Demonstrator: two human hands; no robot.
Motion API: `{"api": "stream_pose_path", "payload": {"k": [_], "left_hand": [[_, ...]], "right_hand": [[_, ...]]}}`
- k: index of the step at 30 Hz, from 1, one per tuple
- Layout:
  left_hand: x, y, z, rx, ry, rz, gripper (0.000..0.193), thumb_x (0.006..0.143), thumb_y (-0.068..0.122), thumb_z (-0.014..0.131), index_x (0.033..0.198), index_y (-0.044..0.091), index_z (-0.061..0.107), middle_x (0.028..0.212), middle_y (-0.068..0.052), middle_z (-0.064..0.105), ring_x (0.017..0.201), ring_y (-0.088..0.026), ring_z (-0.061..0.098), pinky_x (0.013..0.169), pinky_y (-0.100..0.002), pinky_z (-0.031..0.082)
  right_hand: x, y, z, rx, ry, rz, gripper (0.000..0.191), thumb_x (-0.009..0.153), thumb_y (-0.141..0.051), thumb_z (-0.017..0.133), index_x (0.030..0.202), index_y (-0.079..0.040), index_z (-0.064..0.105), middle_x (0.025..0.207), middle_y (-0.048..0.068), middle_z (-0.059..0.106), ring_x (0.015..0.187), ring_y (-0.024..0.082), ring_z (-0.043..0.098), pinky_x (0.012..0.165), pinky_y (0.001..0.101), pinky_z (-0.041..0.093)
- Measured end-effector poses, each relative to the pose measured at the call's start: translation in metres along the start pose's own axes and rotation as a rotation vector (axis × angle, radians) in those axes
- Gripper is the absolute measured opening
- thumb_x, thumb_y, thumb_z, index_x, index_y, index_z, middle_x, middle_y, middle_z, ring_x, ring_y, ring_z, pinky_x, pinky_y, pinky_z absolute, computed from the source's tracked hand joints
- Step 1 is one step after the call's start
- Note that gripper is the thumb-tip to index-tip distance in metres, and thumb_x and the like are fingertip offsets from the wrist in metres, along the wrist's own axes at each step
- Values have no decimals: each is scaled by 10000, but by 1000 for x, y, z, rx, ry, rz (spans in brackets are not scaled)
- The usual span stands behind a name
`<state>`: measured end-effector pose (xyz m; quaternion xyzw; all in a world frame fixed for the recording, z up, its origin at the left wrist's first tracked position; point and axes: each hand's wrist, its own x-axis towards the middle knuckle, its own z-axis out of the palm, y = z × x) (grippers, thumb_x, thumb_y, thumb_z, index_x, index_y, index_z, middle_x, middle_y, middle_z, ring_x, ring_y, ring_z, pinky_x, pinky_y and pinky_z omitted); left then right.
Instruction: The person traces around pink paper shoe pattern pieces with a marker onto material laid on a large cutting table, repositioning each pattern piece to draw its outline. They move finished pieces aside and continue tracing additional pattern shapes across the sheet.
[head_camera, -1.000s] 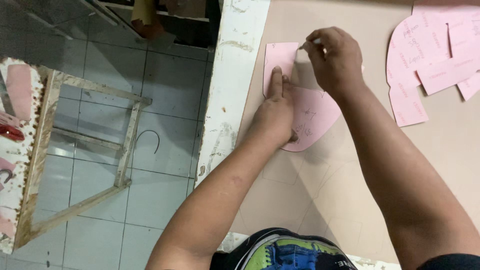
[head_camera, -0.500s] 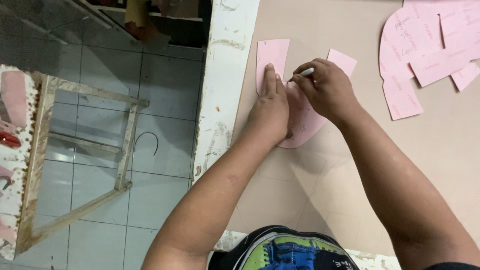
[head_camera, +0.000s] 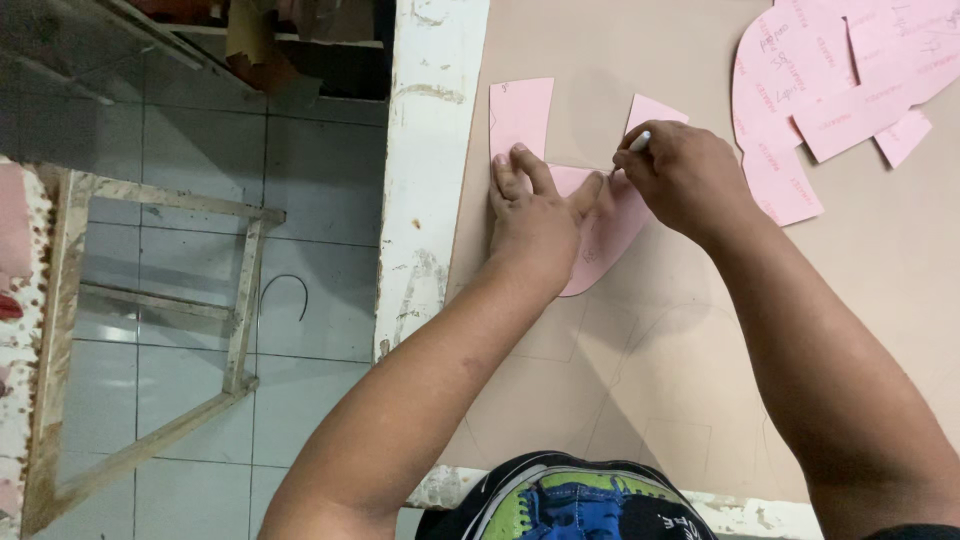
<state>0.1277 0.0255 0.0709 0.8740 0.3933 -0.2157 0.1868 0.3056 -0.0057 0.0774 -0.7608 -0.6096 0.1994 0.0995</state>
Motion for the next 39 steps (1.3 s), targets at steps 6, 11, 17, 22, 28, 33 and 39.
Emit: {"api": "stream_pose_path", "payload": {"k": [6, 11, 17, 22, 28, 33, 39], "left_hand": [[-4, 5, -14, 32, -58, -12, 965, 903, 154, 697, 1596, 500, 121, 1570, -460, 4, 1435, -679, 129, 1182, -643, 177], [-1, 6, -11, 7, -26, -23, 907, 920, 159, 682, 1574, 519, 166, 1575, -443, 21, 1431, -681, 144, 1178, -655, 192], [0, 8, -10, 44, -42, -31, 957, 890, 158, 708, 1584, 506, 150, 1573, -443, 21, 1424, -678, 158, 1172, -638, 226], [-1, 8, -10, 21, -11, -27, 915, 907, 152, 693, 1575, 505, 177, 1569, -444, 26, 1422, -683, 162, 1171, -647, 230], [-1, 9, -12, 16, -50, -23, 959, 887, 124, 714, 1585, 499, 175, 1568, -446, 16, 1431, -674, 146, 1183, -623, 223], [-3, 10, -14, 22, -38, -22, 941, 901, 160, 711, 1582, 502, 160, 1568, -444, 11, 1436, -673, 144, 1178, -623, 231], [-1, 10, -14, 29, -80, -26, 981, 886, 158, 732, 1591, 497, 140, 1570, -447, -7, 1437, -672, 127, 1189, -628, 204]], "right_hand": [[22, 5, -10, 53, 169, -43, 184, 1045, -223, 690, 1069, -44, 726, 907, 143, 740, 795, 318, 697, 706, 416, 541], [38, 5, -20, 190, 192, -39, 173, 1056, -191, 679, 1099, -24, 685, 886, 130, 753, 793, 248, 738, 714, 362, 562], [41, 2, -22, 296, 189, -32, 175, 1081, -186, 659, 1131, -19, 650, 936, 97, 765, 817, 187, 758, 713, 314, 578], [39, 2, -23, 334, 184, 6, 162, 1085, -178, 644, 1129, -22, 644, 949, 84, 771, 814, 172, 758, 705, 305, 577], [39, 7, -22, 449, 178, 61, 150, 1089, -169, 620, 1136, -28, 642, 979, 75, 774, 839, 163, 764, 733, 295, 590], [34, 17, -22, 419, 162, 53, 160, 1088, -164, 618, 1134, -12, 628, 972, 95, 764, 858, 168, 761, 744, 295, 597], [12, 43, -25, 248, 207, 121, 182, 1087, -174, 643, 1127, 4, 651, 967, 121, 763, 854, 211, 742, 766, 339, 571]]}}
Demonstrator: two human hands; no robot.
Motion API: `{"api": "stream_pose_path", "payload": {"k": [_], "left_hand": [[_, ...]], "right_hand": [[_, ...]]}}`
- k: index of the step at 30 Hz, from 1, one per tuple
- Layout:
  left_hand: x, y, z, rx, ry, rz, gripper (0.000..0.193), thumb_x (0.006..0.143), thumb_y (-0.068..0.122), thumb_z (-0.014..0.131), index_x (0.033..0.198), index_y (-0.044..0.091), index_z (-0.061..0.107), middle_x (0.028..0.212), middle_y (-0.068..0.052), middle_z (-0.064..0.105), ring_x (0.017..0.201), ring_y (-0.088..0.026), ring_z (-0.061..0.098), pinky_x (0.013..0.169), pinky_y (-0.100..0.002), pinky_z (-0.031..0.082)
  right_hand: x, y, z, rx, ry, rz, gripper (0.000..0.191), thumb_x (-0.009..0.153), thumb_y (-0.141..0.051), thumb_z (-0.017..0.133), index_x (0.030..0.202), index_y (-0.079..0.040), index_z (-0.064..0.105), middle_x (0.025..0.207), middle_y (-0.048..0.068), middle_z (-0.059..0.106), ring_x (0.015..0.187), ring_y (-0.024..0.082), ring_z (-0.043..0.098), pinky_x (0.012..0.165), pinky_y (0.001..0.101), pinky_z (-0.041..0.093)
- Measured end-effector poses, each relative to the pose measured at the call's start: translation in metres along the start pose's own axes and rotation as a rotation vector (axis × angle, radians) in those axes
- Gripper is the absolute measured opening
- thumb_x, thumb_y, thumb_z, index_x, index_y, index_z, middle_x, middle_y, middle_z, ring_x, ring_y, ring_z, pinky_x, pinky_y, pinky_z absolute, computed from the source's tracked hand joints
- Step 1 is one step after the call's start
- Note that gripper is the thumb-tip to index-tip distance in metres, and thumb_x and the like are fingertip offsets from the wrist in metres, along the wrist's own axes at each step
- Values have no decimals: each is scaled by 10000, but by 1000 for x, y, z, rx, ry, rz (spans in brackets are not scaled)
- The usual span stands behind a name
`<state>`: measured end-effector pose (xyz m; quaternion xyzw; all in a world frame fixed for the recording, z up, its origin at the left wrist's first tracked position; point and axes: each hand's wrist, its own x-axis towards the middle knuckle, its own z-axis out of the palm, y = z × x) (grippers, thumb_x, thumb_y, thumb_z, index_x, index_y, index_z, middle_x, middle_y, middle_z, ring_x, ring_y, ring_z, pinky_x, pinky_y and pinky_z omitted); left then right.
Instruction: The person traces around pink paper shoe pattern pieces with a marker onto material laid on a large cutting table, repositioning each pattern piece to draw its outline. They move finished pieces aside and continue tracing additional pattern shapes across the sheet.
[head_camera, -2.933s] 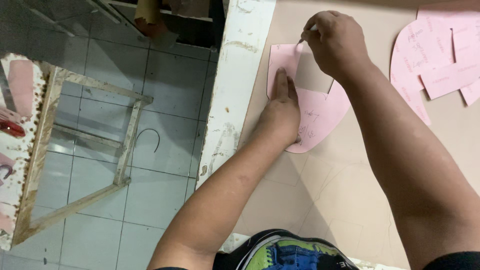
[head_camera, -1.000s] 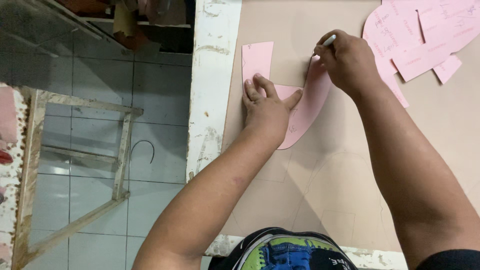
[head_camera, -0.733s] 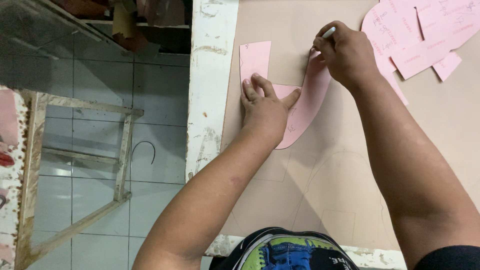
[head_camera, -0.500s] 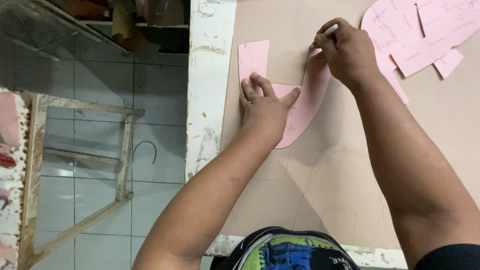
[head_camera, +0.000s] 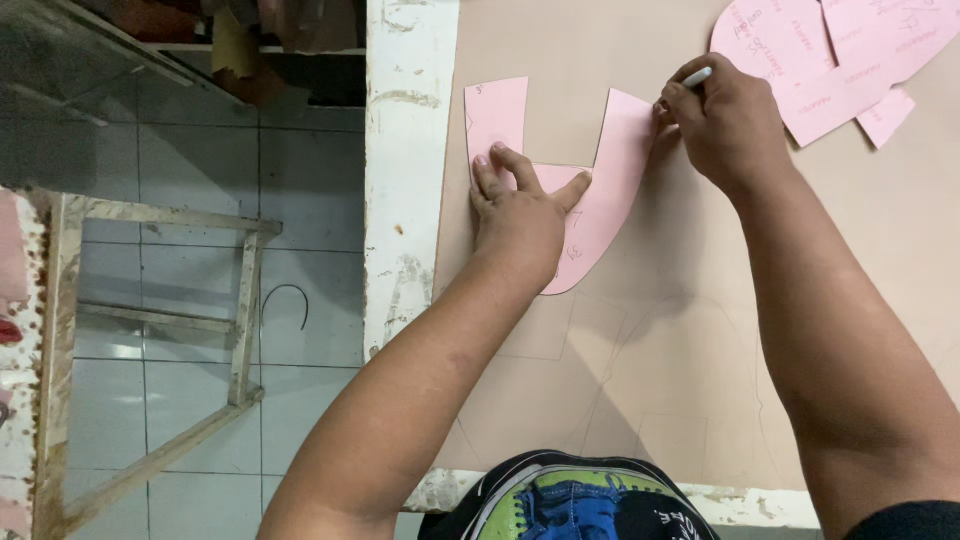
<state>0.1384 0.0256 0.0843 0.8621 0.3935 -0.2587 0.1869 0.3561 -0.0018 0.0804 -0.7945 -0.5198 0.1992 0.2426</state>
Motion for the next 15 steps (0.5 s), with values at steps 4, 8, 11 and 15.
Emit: {"api": "stream_pose_path", "payload": {"k": [4, 8, 11, 15], "left_hand": [[1, 1, 1, 5, 9, -1, 981, 885, 178, 741, 1587, 499, 137, 1572, -450, -25, 1434, -682, 117, 1184, -634, 208], [-2, 1, 0, -10, 3, 6, 998, 872, 193, 767, 1594, 492, 147, 1578, -446, -26, 1446, -679, 105, 1196, -637, 200], [-3, 1, -3, -24, -1, 0, 998, 870, 188, 772, 1586, 500, 150, 1577, -438, -36, 1449, -676, 88, 1185, -642, 205], [-2, 1, -1, -17, -17, 4, 1044, 843, 188, 795, 1591, 494, 134, 1580, -440, -39, 1452, -670, 89, 1193, -630, 204]], "right_hand": [[-5, 11, 0, 48, 12, -34, 187, 1095, -161, 628, 1137, 22, 633, 972, 119, 762, 870, 207, 742, 790, 333, 577], [-7, 14, 2, 76, 14, -16, 177, 1092, -151, 620, 1127, 23, 623, 968, 116, 757, 873, 203, 742, 798, 322, 583], [-8, 14, 2, 85, 14, -6, 172, 1095, -144, 613, 1124, 25, 613, 961, 117, 756, 872, 202, 744, 802, 319, 587], [-9, 14, 3, 64, 40, 11, 158, 1095, -137, 619, 1111, 20, 627, 965, 112, 763, 884, 204, 745, 809, 321, 581]]}}
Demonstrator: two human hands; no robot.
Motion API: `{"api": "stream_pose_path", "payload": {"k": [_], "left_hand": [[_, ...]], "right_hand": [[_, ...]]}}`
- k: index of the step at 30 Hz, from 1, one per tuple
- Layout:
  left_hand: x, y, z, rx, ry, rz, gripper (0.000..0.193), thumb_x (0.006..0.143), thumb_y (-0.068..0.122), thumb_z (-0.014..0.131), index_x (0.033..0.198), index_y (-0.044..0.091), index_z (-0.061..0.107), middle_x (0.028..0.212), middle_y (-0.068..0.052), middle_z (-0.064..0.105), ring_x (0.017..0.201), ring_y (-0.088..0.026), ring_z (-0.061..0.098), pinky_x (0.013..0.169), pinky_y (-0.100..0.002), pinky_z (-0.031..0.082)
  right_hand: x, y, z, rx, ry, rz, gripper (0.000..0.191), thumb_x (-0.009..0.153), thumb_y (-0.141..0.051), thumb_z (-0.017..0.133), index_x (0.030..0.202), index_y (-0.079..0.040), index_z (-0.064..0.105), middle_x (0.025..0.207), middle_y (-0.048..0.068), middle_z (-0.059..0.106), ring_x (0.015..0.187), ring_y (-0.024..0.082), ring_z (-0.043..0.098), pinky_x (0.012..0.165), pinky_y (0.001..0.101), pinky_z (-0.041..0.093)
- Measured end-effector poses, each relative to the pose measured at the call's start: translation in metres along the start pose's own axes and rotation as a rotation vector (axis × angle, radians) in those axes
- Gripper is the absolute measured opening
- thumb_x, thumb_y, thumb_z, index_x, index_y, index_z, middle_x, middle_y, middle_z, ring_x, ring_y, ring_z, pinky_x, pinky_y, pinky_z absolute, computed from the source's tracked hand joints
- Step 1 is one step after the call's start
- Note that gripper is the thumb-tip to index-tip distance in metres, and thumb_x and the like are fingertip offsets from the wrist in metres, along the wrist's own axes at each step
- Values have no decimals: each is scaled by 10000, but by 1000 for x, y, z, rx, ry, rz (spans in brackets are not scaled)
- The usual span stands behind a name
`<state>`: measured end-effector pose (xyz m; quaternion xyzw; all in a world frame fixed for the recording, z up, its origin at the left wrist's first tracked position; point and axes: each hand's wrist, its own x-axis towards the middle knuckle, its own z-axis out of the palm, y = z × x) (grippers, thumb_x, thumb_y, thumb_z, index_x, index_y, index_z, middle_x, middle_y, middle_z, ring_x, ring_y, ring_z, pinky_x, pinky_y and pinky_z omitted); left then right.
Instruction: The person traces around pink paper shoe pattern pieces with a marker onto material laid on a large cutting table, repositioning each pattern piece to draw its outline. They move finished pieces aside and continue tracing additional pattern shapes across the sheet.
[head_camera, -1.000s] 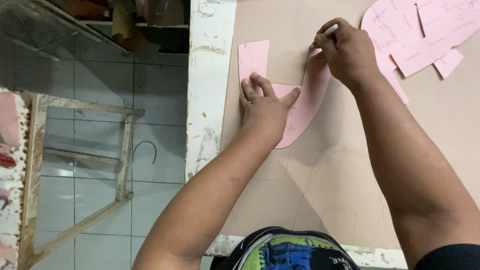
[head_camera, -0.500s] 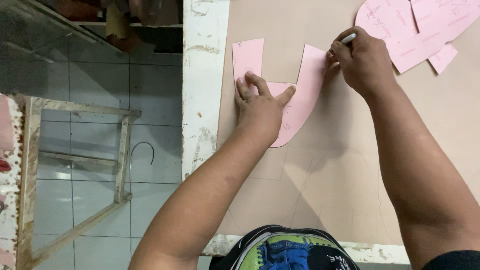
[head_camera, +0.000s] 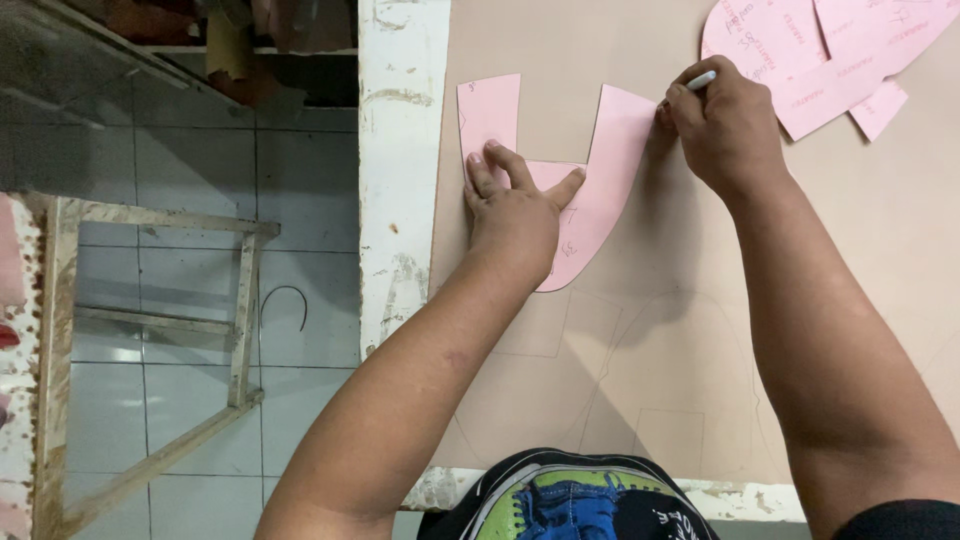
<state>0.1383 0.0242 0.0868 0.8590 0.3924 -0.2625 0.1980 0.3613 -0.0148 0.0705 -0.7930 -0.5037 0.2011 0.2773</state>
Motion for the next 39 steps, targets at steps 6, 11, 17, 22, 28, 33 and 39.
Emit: {"api": "stream_pose_path", "payload": {"k": [6, 11, 17, 22, 28, 33, 39], "left_hand": [[3, 0, 6, 28, 56, 1, 1013, 863, 95, 740, 1588, 500, 161, 1559, -452, -17, 1425, -684, 122, 1175, -646, 203], [-2, -4, 3, 48, 115, 34, 969, 846, 191, 779, 1579, 477, 213, 1556, -462, 77, 1415, -658, 206, 1158, -646, 209], [-8, -23, 5, 171, 231, 98, 1233, 632, 583, 891, 1528, -17, 292, 1463, -430, 324, 1367, -513, 402, 1171, -596, 140], [-4, -43, 21, 117, 428, 175, 1170, 570, 659, 880, 1388, -66, 462, 1435, -358, 427, 1303, -434, 516, 1154, -457, 262], [10, -69, 31, -23, 539, 242, 581, 719, 433, 854, 1133, 69, 672, 1212, -161, 631, 1092, -281, 650, 982, -421, 423], [20, -98, 26, -39, 656, 345, 136, 837, 189, 758, 948, 120, 724, 1109, -53, 691, 986, -225, 665, 957, -420, 433], [28, -109, 20, -102, 695, 372, 170, 897, 82, 644, 922, 168, 788, 1153, -5, 733, 1042, -182, 670, 1025, -411, 412]], "right_hand": [[-24, 7, 7, -34, 16, -28, 158, 1071, -183, 675, 1129, -37, 689, 1007, 102, 757, 895, 197, 740, 784, 316, 572], [-89, 6, 23, -78, 6, -109, 149, 1033, -159, 703, 1099, -26, 693, 978, 148, 738, 850, 284, 723, 750, 381, 559], [-156, -9, 51, -65, -92, -301, 180, 929, -76, 718, 1095, -50, 655, 1000, 131, 719, 882, 318, 707, 750, 398, 565], [-169, -25, 65, -30, -185, -421, 224, 859, -43, 711, 1071, -63, 643, 999, 108, 710, 893, 320, 694, 747, 412, 569], [-159, -47, 88, -8, -266, -497, 164, 916, -88, 689, 1068, -79, 629, 1014, 96, 715, 906, 323, 695, 742, 430, 553], [-134, -68, 106, 3, -265, -515, 140, 960, -115, 675, 1083, -71, 623, 993, 109, 704, 876, 325, 684, 725, 445, 542], [-87, -95, 120, -20, -144, -534, 114, 965, -124, 679, 1054, -80, 625, 954, 97, 713, 817, 309, 691, 665, 443, 531]]}}
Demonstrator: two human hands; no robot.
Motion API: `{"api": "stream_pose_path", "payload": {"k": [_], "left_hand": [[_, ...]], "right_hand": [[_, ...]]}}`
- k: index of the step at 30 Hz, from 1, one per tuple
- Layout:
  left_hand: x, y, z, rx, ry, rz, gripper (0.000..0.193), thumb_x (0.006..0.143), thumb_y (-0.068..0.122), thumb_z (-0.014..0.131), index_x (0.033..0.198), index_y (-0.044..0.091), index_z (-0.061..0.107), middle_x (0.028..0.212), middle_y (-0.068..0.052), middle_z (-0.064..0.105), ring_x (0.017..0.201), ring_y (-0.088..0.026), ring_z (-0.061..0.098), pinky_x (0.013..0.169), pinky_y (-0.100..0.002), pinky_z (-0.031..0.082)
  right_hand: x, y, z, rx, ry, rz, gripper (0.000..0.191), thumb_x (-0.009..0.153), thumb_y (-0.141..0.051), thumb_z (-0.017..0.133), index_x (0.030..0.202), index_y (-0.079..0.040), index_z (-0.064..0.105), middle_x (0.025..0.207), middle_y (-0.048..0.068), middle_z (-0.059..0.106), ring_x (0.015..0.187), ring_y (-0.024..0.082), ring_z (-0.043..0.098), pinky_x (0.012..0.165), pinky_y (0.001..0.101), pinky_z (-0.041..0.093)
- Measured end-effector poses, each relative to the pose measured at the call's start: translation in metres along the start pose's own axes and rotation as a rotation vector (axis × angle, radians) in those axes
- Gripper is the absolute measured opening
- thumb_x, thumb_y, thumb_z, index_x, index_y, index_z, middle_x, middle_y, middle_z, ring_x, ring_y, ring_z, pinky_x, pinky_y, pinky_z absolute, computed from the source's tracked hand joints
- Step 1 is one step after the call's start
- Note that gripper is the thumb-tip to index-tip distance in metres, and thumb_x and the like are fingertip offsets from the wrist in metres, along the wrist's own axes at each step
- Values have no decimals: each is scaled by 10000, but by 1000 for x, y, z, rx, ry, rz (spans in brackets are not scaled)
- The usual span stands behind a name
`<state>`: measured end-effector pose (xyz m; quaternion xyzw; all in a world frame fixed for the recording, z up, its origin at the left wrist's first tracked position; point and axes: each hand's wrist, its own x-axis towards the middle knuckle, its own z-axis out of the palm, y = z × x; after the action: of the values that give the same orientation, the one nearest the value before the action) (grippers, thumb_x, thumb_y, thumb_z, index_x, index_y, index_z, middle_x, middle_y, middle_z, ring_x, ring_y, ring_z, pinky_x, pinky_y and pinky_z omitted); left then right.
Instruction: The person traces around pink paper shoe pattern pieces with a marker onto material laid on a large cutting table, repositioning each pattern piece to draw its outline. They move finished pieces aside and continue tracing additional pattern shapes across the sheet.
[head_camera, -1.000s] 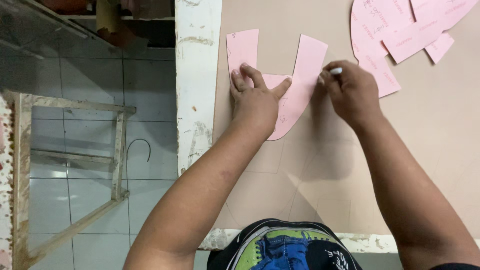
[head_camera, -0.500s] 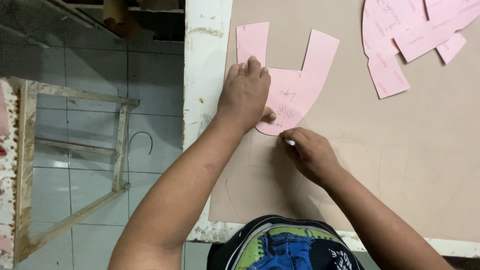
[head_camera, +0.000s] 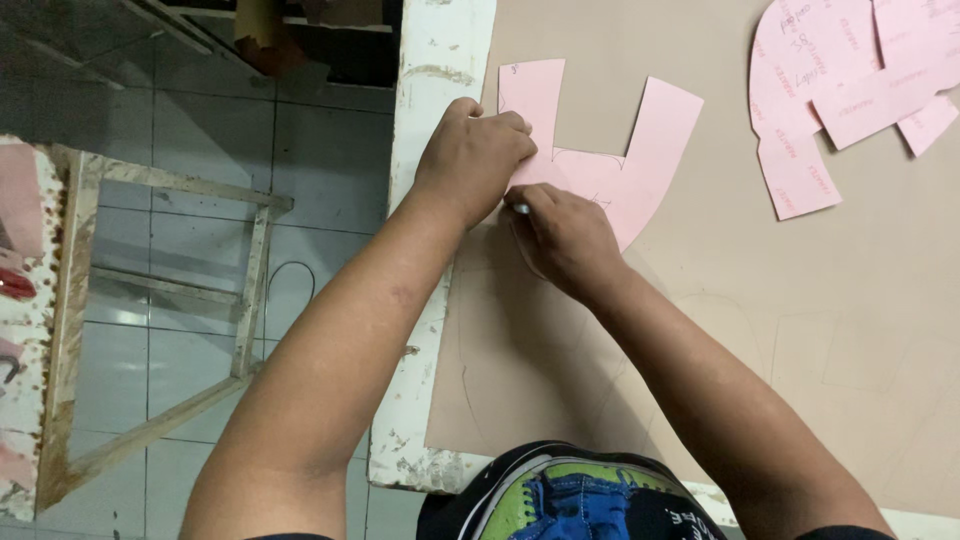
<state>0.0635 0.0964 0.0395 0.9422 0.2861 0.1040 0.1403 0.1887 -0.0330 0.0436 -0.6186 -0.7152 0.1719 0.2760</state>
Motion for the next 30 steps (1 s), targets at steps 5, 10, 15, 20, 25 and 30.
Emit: {"api": "stream_pose_path", "payload": {"k": [5, 10, 15, 20, 25, 30], "left_hand": [[3, -1, -3, -60, -45, -42, 184, 855, 118, 623, 911, 162, 793, 1152, 6, 736, 1064, -177, 670, 1043, -437, 377], [-6, 3, -3, -64, -13, -73, 306, 908, 23, 535, 1021, 169, 779, 1247, 1, 718, 1097, -181, 673, 1118, -476, 332], [-21, 15, 2, -77, -65, -151, 368, 942, 43, 497, 1252, 127, 676, 1426, -6, 615, 1144, -181, 641, 1191, -517, 254], [-39, 51, 31, 105, 183, -138, 525, 862, 267, 611, 1312, -4, 604, 1474, -150, 486, 1343, -284, 485, 1096, -613, 185], [-62, 69, 59, -69, 308, -248, 330, 999, 197, 639, 1317, 110, 630, 1448, -109, 529, 1442, -305, 457, 1230, -528, 275], [-75, 57, 58, -472, 466, -375, 184, 1018, 104, 596, 1187, 31, 601, 1404, -139, 550, 1310, -347, 552, 1107, -411, 492]], "right_hand": [[20, 6, -3, 70, 69, 18, 187, 970, -115, 696, 1140, -51, 653, 1043, 108, 738, 873, 302, 712, 716, 402, 567], [-8, 24, -17, 462, 192, 354, 120, 1053, -95, 640, 1138, -12, 657, 1011, 101, 756, 889, 188, 741, 771, 308, 596], [-50, 48, -52, 443, 350, 544, 202, 1058, -17, 469, 1170, 35, 630, 994, 127, 707, 816, 142, 719, 739, 291, 582], [-62, 51, -68, 525, 423, 935, 335, 936, -21, 513, 1261, 11, 588, 1085, 67, 687, 595, 108, 579, 512, 290, 475], [-56, 56, -68, 838, 418, 1045, 288, 949, -100, 633, 1209, 23, 640, 908, 73, 693, 541, 97, 497, 465, 253, 409], [-69, 58, -79, 976, 584, 836, 176, 954, -29, 667, 1121, 14, 636, 854, 44, 650, 565, 83, 531, 478, 245, 418]]}}
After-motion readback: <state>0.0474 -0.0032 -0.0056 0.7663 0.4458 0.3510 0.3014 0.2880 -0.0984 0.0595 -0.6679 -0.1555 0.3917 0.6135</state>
